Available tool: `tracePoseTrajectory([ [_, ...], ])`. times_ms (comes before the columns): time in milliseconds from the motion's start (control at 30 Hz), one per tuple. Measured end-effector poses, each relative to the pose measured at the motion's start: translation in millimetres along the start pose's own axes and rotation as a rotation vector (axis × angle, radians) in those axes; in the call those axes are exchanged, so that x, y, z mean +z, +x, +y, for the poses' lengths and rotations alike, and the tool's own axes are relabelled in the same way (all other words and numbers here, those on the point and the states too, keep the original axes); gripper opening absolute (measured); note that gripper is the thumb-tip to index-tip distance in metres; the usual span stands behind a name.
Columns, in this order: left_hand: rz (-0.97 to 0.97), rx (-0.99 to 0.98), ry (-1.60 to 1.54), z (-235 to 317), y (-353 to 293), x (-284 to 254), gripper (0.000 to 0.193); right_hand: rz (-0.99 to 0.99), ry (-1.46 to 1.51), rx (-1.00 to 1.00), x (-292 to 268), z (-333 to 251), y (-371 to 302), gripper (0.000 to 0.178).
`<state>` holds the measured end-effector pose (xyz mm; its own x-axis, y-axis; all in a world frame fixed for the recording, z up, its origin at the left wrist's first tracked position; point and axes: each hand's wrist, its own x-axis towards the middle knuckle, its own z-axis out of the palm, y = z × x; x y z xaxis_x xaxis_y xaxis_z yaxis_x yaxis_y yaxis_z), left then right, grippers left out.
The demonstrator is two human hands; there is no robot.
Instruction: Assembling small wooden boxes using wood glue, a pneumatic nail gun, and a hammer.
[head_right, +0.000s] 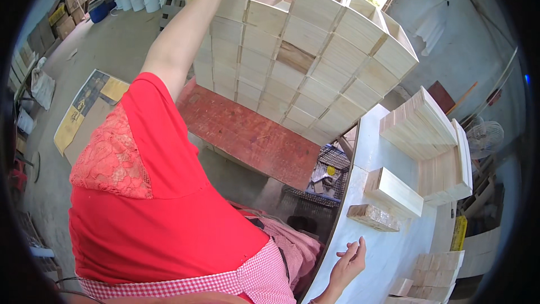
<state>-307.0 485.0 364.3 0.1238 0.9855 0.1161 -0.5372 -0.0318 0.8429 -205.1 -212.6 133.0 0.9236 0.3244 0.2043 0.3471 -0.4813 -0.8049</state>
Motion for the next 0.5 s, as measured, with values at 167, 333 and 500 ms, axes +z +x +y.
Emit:
tracePoseTrajectory([
  [167, -0.293, 0.065, 0.113, -58, 89, -6, 0.031, -0.015, -0.002, -0.001, 6, 15, 3, 0.042],
  [333, -0.089, 0.105, 0.477, -67, 124, 9, 0.036, -0.049, -0.027, 0.081, 6, 15, -2, 0.042],
  [500, -0.141, 0.073, 0.433, -66, 117, 11, 0.039, -0.093, -0.032, 0.103, 6, 20, -9, 0.043],
])
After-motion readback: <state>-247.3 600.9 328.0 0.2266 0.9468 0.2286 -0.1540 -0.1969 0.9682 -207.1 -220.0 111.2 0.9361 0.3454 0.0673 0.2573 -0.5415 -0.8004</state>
